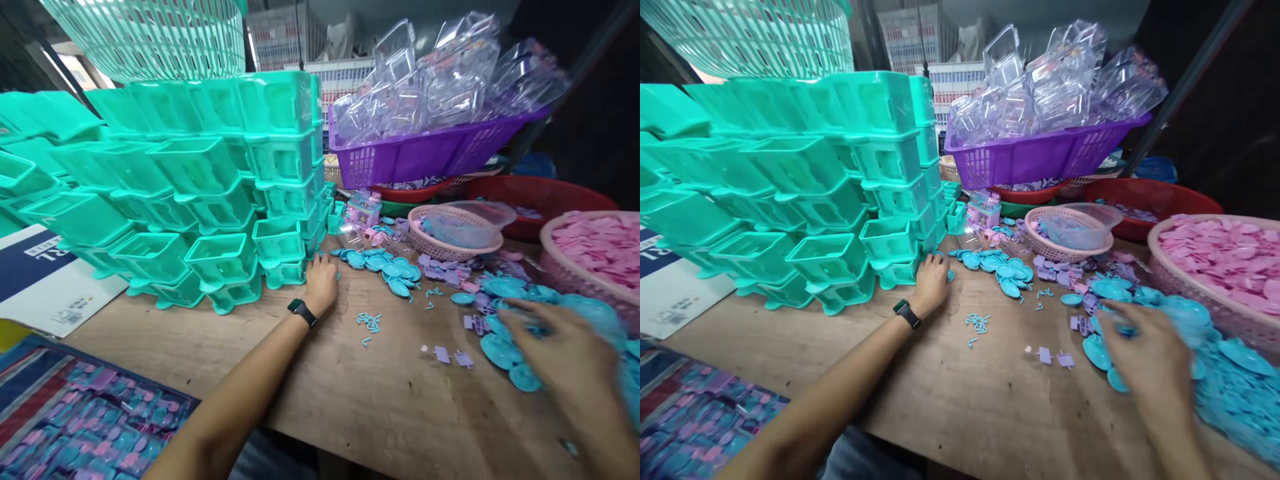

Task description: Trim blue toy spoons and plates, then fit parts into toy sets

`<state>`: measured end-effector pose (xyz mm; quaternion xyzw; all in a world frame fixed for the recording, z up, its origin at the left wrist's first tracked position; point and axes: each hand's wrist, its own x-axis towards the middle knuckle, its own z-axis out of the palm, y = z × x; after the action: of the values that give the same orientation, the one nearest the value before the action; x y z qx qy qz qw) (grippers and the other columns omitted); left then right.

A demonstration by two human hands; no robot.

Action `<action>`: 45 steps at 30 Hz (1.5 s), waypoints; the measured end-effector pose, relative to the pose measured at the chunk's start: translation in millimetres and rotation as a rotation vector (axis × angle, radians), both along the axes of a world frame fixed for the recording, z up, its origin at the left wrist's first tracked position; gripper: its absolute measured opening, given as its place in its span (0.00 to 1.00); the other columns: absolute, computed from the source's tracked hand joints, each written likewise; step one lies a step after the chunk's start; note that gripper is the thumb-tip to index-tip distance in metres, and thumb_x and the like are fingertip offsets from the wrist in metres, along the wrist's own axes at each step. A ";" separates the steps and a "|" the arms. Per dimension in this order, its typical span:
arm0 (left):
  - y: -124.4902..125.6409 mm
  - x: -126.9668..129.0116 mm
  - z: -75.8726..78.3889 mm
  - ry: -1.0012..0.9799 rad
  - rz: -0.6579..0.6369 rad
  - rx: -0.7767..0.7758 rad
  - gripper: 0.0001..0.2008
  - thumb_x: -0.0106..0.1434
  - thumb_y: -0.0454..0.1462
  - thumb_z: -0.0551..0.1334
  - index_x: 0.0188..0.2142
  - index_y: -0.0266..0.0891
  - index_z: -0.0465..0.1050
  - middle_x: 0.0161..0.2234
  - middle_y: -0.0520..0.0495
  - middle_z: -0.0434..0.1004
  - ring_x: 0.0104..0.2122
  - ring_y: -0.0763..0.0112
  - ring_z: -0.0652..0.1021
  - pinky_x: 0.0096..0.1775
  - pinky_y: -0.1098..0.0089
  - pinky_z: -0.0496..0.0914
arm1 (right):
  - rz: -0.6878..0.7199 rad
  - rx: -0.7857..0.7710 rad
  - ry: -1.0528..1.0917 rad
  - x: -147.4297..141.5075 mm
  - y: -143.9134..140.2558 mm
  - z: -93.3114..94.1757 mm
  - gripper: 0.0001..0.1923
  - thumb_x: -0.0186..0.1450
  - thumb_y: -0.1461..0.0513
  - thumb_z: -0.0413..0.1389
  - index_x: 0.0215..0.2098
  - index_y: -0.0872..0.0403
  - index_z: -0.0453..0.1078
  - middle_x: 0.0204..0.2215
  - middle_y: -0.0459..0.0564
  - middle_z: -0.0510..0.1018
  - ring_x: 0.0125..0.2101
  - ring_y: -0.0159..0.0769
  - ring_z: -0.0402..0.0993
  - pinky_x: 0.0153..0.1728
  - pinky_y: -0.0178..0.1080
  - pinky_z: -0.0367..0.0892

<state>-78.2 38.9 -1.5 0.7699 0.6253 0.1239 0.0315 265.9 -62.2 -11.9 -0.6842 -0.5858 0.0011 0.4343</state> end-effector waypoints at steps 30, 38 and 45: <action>-141.8 -10.0 -7.3 -0.816 0.106 -0.196 0.09 0.56 0.26 0.64 0.34 0.35 0.80 0.31 0.47 0.82 0.30 0.68 0.77 0.34 0.70 0.68 | 0.344 -0.634 -0.610 -143.8 29.0 6.9 0.14 0.65 0.66 0.56 0.45 0.56 0.81 0.41 0.57 0.85 0.44 0.45 0.81 0.39 0.37 0.67; -139.9 -4.4 -10.8 -0.832 0.101 -0.166 0.10 0.56 0.25 0.63 0.32 0.36 0.82 0.33 0.46 0.85 0.33 0.66 0.81 0.37 0.70 0.70 | 0.309 -0.659 -0.714 -149.5 21.9 13.5 0.14 0.68 0.62 0.53 0.33 0.55 0.81 0.35 0.59 0.84 0.35 0.42 0.80 0.32 0.36 0.62; -137.7 -0.1 -8.4 -0.806 0.107 -0.178 0.10 0.56 0.25 0.63 0.32 0.36 0.82 0.33 0.46 0.86 0.33 0.65 0.82 0.37 0.70 0.71 | 0.333 -0.632 -0.754 -160.3 34.8 -4.3 0.10 0.66 0.67 0.54 0.34 0.56 0.79 0.32 0.58 0.82 0.36 0.42 0.78 0.36 0.37 0.62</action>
<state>-78.3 -98.8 -9.9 0.6204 0.6104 0.3623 0.3335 105.6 -27.4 -16.2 -0.6324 -0.7735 0.0001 -0.0409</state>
